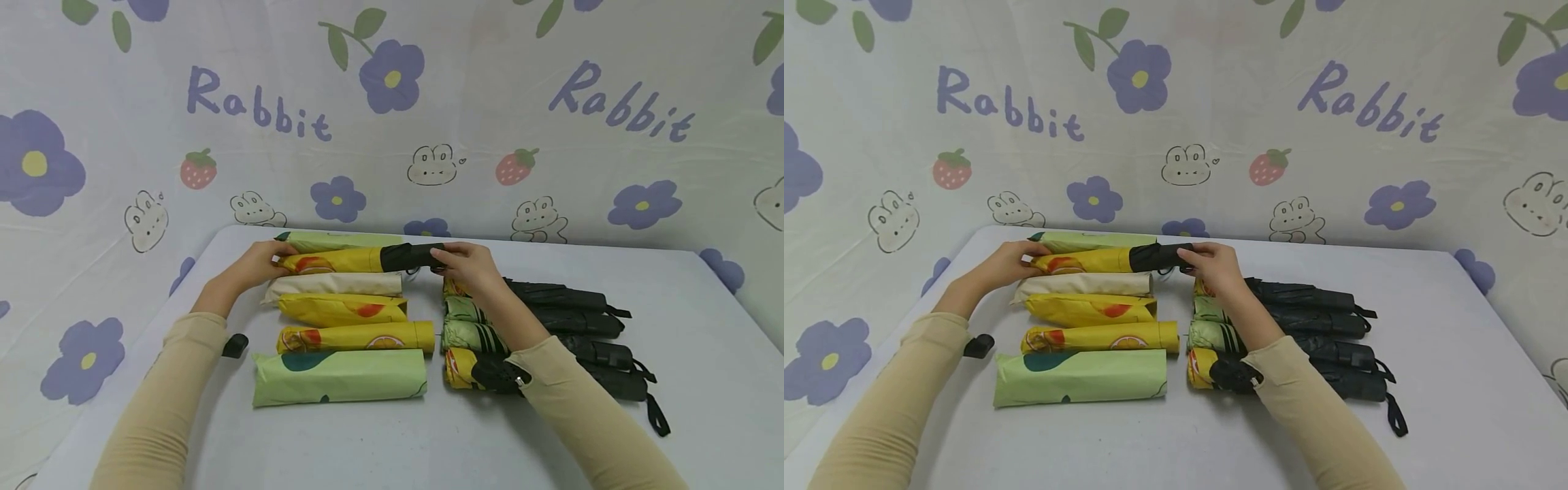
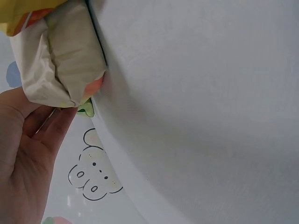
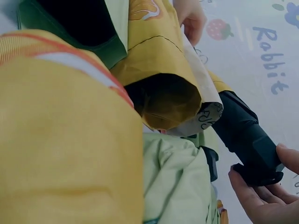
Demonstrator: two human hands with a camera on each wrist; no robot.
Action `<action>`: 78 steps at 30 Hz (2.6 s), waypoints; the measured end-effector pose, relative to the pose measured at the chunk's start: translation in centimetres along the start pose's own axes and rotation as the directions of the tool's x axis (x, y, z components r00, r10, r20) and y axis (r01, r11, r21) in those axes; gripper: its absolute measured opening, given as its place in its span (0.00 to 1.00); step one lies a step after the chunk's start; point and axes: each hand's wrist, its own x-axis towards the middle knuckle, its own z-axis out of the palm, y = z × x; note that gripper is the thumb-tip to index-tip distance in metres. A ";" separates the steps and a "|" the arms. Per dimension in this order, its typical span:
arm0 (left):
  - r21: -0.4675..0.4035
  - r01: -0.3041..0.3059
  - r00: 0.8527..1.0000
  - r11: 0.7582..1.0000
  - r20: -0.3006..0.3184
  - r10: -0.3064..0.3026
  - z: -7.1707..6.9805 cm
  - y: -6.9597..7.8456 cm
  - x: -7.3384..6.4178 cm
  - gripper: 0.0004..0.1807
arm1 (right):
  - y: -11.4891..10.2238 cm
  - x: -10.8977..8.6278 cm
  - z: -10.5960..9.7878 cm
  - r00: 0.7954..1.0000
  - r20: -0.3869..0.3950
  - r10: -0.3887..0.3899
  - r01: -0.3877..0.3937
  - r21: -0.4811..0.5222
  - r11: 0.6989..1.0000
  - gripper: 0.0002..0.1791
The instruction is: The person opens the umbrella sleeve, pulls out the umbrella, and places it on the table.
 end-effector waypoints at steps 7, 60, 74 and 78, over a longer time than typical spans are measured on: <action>-0.015 0.009 1.000 1.000 0.006 -0.009 0.2 0.0 -0.1 0.18 | 0.0 -0.1 -0.7 1.000 -0.007 0.011 -0.011 -0.003 1.000 0.34; 0.009 -0.009 1.000 1.000 0.007 0.008 1.2 0.3 0.5 0.11 | 1.3 -0.2 -6.2 0.999 -0.035 -0.035 0.039 0.108 0.993 0.35; 0.014 0.002 1.000 1.000 0.020 -0.002 1.2 0.3 0.5 0.10 | 1.4 -0.5 -7.0 0.999 -0.036 -0.031 0.037 0.171 0.985 0.37; 0.009 -0.013 1.000 1.000 0.010 0.013 1.3 0.3 0.6 0.10 | 1.3 -0.5 -7.0 0.998 -0.054 -0.031 0.039 0.155 0.987 0.38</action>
